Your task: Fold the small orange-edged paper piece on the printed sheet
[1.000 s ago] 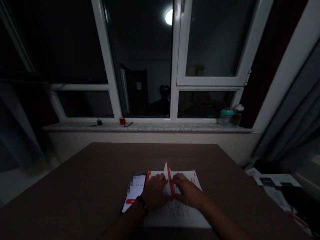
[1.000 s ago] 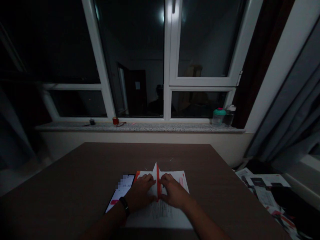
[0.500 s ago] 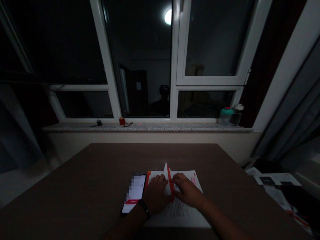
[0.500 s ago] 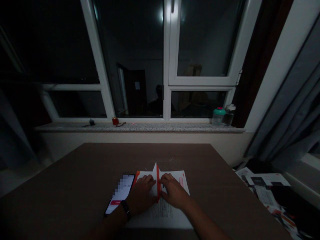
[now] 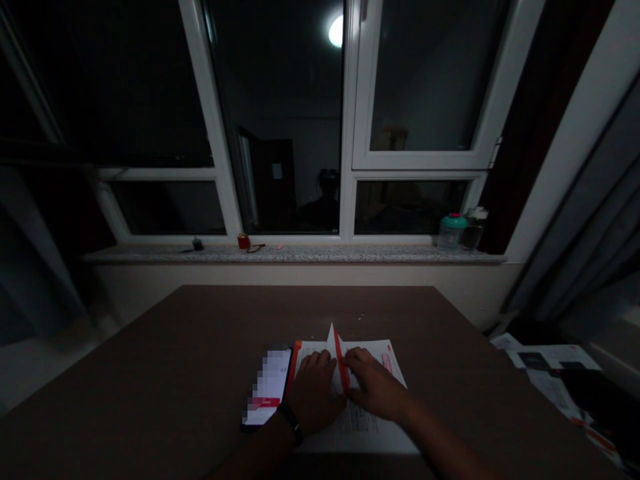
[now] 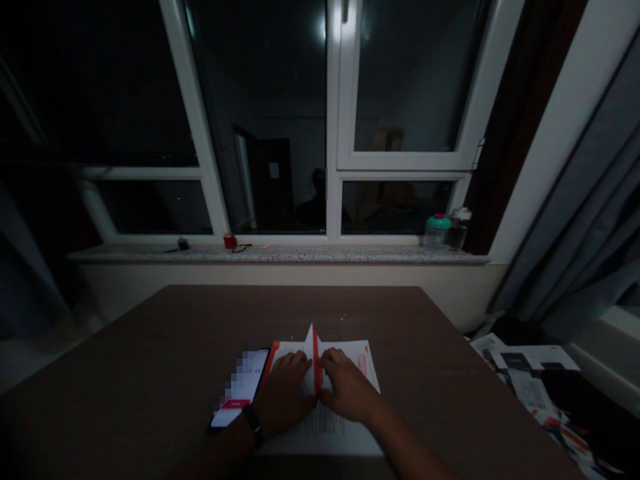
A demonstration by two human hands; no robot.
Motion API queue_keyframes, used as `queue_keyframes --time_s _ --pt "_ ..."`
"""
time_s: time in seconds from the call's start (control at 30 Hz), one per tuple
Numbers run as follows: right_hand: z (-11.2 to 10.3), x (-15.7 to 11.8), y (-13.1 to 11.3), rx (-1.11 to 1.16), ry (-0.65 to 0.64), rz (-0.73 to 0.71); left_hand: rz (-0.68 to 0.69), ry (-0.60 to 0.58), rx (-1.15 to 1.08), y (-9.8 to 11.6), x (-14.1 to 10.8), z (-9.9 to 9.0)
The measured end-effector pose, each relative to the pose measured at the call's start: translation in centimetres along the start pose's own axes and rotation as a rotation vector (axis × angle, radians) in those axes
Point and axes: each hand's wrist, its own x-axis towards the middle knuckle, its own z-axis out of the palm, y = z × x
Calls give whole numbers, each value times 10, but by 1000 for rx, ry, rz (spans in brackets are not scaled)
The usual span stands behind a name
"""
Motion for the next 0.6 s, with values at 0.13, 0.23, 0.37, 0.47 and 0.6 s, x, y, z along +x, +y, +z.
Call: queue_keyframes --time_s 0.13,0.23,0.37,0.47,0.6 --pt "1 1 0 -17 -7 9 6 -16 14 0 -1 -1" --pt "2 1 -1 -37 -3 21 6 -20 13 -1 -1 -1" --pt "2 1 -3 -57 10 21 23 -23 19 0 -2 -2" --pt "2 0 -3 -60 6 7 28 -34 14 0 -2 -4" --pt "-2 -1 -3 -67 -17 -2 43 -51 -5 -4 -2 -7"
